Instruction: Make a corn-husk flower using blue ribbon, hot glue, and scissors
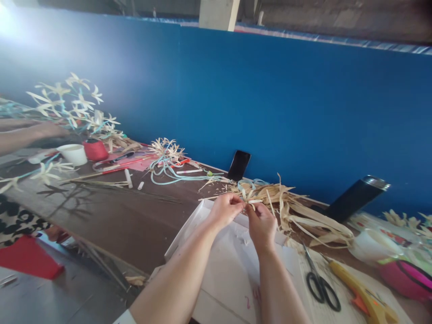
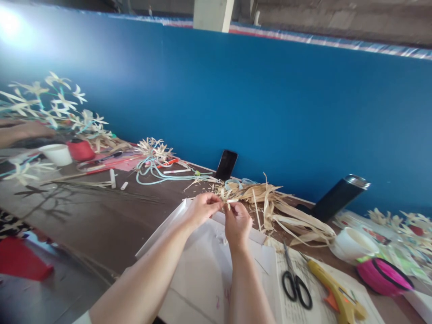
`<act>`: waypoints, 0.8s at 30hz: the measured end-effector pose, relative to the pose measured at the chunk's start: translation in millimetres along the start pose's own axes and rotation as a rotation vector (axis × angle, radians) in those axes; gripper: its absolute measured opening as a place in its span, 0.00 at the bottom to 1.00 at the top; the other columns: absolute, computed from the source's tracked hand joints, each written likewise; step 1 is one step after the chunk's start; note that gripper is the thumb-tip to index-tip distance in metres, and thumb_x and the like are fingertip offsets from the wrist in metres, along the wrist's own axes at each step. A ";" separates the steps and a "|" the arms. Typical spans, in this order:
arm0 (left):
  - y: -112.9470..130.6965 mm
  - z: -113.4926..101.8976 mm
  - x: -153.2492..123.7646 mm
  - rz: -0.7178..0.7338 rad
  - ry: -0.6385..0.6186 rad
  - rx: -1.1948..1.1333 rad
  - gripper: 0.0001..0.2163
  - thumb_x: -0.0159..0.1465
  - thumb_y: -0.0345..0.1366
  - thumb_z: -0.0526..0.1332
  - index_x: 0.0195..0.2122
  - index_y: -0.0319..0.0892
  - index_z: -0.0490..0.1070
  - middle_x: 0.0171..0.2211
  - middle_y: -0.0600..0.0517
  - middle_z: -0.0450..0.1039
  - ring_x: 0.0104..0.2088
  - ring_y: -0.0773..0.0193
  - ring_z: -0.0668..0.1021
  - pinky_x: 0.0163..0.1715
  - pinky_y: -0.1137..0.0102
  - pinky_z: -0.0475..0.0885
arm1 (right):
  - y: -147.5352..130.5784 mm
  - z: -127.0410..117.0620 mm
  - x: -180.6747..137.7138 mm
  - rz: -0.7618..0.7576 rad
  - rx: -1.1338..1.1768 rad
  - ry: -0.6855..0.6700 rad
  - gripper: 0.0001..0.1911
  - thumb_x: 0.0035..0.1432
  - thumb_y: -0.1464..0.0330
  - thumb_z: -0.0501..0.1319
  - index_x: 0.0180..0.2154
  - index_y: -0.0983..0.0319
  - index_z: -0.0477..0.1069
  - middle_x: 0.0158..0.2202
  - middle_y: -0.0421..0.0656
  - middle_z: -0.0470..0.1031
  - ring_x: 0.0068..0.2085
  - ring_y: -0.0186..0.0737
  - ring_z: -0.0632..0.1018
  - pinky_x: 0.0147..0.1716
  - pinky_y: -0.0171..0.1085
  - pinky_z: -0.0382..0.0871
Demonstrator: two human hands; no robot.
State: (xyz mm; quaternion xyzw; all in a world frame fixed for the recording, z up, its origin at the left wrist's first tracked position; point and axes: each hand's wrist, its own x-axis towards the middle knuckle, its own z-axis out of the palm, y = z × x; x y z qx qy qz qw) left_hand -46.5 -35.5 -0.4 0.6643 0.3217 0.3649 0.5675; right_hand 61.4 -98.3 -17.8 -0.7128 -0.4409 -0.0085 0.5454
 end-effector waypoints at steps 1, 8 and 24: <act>0.4 0.0 -0.2 -0.001 0.003 -0.007 0.09 0.53 0.40 0.60 0.29 0.39 0.70 0.22 0.55 0.69 0.19 0.74 0.65 0.20 0.77 0.60 | 0.5 0.5 -0.1 0.007 0.029 -0.002 0.11 0.51 0.61 0.58 0.27 0.61 0.74 0.25 0.40 0.75 0.28 0.38 0.73 0.30 0.33 0.61; 0.5 0.1 -0.4 -0.003 0.021 -0.048 0.08 0.53 0.39 0.60 0.29 0.39 0.70 0.22 0.55 0.69 0.20 0.73 0.66 0.22 0.77 0.62 | 1.3 4.1 -0.4 -0.023 0.131 -0.015 0.11 0.51 0.62 0.58 0.32 0.61 0.75 0.33 0.42 0.77 0.35 0.41 0.76 0.36 0.36 0.65; -0.5 1.0 -1.5 0.029 -0.018 -0.070 0.09 0.54 0.40 0.60 0.30 0.38 0.71 0.24 0.54 0.70 0.20 0.74 0.66 0.22 0.77 0.61 | 3.6 6.2 0.8 0.029 0.219 0.028 0.14 0.47 0.60 0.63 0.34 0.62 0.74 0.35 0.45 0.77 0.37 0.43 0.76 0.38 0.38 0.67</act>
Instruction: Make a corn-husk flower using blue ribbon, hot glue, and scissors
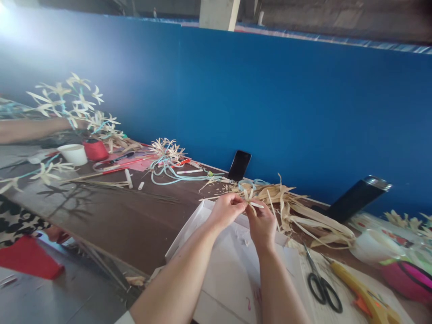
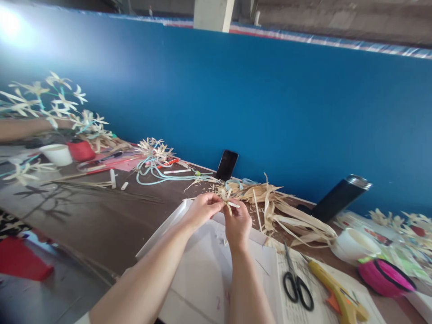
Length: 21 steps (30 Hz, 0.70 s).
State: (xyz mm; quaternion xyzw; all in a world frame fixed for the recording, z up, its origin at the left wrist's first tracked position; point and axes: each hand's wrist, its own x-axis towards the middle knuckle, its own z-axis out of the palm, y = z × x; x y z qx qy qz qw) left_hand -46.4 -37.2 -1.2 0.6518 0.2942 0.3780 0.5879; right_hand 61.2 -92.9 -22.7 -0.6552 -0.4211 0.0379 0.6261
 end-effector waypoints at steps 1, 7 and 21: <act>0.9 0.2 -0.6 0.001 -0.002 -0.001 0.09 0.54 0.40 0.60 0.30 0.38 0.71 0.23 0.55 0.70 0.20 0.74 0.66 0.22 0.77 0.61 | 1.5 -0.5 0.6 -0.023 -0.014 0.006 0.14 0.47 0.60 0.62 0.33 0.62 0.74 0.35 0.45 0.77 0.37 0.43 0.76 0.38 0.39 0.67; 3.1 -2.8 1.0 -0.001 0.128 0.052 0.15 0.56 0.47 0.58 0.28 0.39 0.70 0.20 0.55 0.68 0.21 0.72 0.68 0.23 0.76 0.62 | 4.2 -2.2 2.1 -0.139 -0.077 0.047 0.10 0.50 0.61 0.61 0.31 0.60 0.75 0.34 0.44 0.76 0.36 0.41 0.75 0.39 0.39 0.67; -5.7 -1.5 0.3 0.235 0.048 0.488 0.10 0.59 0.38 0.56 0.30 0.46 0.77 0.31 0.51 0.75 0.34 0.63 0.74 0.34 0.74 0.64 | -2.5 -9.6 3.5 -0.114 -0.192 -0.042 0.13 0.51 0.58 0.59 0.29 0.60 0.75 0.32 0.43 0.77 0.34 0.42 0.75 0.35 0.36 0.65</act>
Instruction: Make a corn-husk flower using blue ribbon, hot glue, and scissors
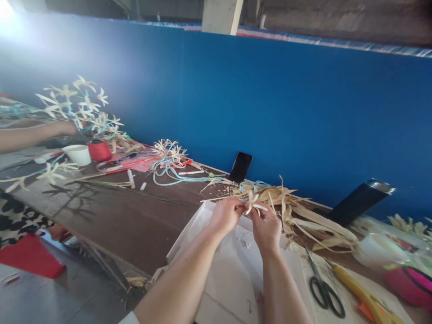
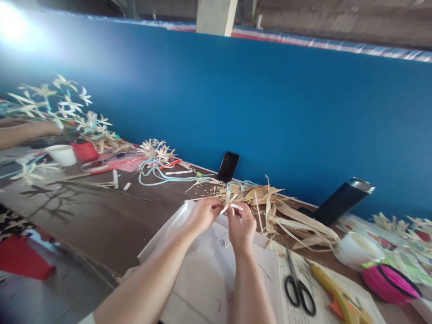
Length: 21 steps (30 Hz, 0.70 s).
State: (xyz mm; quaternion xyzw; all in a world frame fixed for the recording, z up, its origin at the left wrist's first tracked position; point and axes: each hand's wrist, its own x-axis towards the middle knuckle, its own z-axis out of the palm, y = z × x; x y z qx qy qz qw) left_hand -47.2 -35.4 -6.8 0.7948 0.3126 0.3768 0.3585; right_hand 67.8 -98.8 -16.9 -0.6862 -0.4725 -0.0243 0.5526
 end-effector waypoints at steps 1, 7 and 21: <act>0.8 -0.7 -0.5 0.000 0.003 0.009 0.09 0.58 0.37 0.56 0.30 0.46 0.77 0.31 0.51 0.75 0.33 0.63 0.74 0.34 0.75 0.64 | 0.3 -0.9 0.6 0.000 -0.002 -0.015 0.13 0.51 0.58 0.59 0.30 0.60 0.75 0.33 0.43 0.77 0.35 0.42 0.75 0.36 0.36 0.64; -0.4 0.9 -0.4 -0.037 -0.012 -0.017 0.10 0.58 0.39 0.57 0.33 0.47 0.78 0.30 0.52 0.77 0.32 0.62 0.75 0.33 0.75 0.64 | 1.9 -4.8 3.2 0.063 0.105 -0.079 0.16 0.51 0.55 0.60 0.31 0.61 0.75 0.31 0.44 0.77 0.35 0.44 0.75 0.36 0.38 0.64; -5.7 7.3 4.6 -0.188 0.113 -0.230 0.09 0.54 0.35 0.60 0.35 0.47 0.78 0.32 0.54 0.78 0.34 0.65 0.76 0.33 0.75 0.66 | -7.1 1.7 0.7 0.193 0.455 -0.243 0.18 0.47 0.59 0.65 0.39 0.61 0.74 0.33 0.42 0.76 0.34 0.40 0.74 0.36 0.38 0.66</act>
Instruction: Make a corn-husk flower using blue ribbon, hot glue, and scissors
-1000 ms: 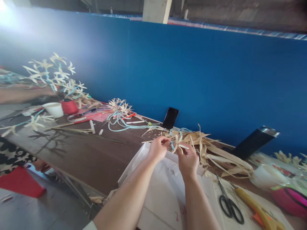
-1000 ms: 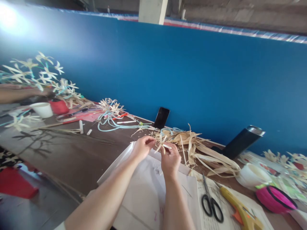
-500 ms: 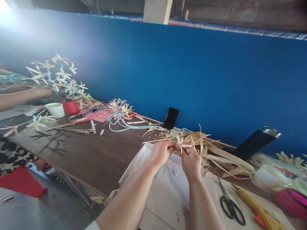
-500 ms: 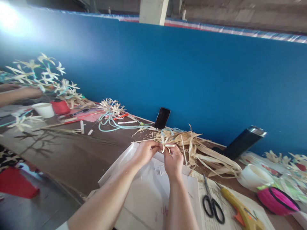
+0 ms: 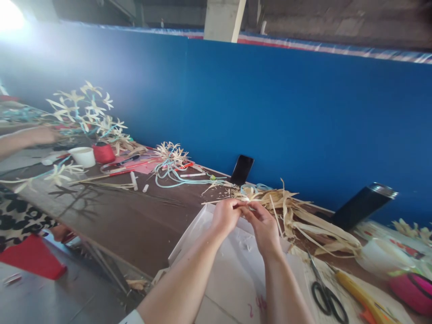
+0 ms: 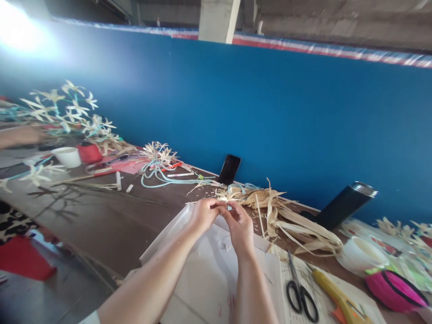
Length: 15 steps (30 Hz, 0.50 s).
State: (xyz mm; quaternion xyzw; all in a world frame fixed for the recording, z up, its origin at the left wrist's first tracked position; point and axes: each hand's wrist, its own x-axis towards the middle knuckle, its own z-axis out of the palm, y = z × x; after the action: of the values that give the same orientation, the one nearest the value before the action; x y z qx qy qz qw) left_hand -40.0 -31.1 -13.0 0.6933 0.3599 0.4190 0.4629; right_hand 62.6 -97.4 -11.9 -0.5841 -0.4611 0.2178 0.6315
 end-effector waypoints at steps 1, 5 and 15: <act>-0.5 0.0 0.3 0.001 0.002 -0.010 0.09 0.55 0.35 0.60 0.35 0.47 0.78 0.31 0.55 0.78 0.33 0.65 0.76 0.32 0.75 0.65 | 1.0 0.1 0.1 0.021 0.001 0.027 0.19 0.47 0.59 0.65 0.40 0.61 0.74 0.32 0.42 0.75 0.32 0.39 0.73 0.35 0.38 0.65; -1.1 0.1 0.3 -0.001 -0.011 -0.011 0.10 0.56 0.38 0.59 0.36 0.45 0.77 0.28 0.55 0.77 0.31 0.66 0.75 0.29 0.75 0.64 | 6.6 -1.2 0.6 0.056 -0.020 0.094 0.20 0.46 0.58 0.65 0.40 0.63 0.75 0.25 0.39 0.72 0.27 0.35 0.69 0.29 0.36 0.63; 3.1 -1.5 -3.3 0.035 -0.123 0.026 0.13 0.53 0.35 0.61 0.39 0.41 0.76 0.33 0.51 0.77 0.33 0.63 0.75 0.32 0.74 0.67 | 11.5 -0.3 1.1 0.080 0.067 0.121 0.17 0.45 0.57 0.65 0.34 0.62 0.76 0.20 0.39 0.69 0.23 0.32 0.66 0.22 0.32 0.59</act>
State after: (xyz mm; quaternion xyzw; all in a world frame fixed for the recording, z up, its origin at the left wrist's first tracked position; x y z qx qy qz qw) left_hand -42.3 -34.5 -10.6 0.7297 0.3242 0.3790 0.4677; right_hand 66.4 -94.1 -22.3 -0.5928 -0.3904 0.2225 0.6683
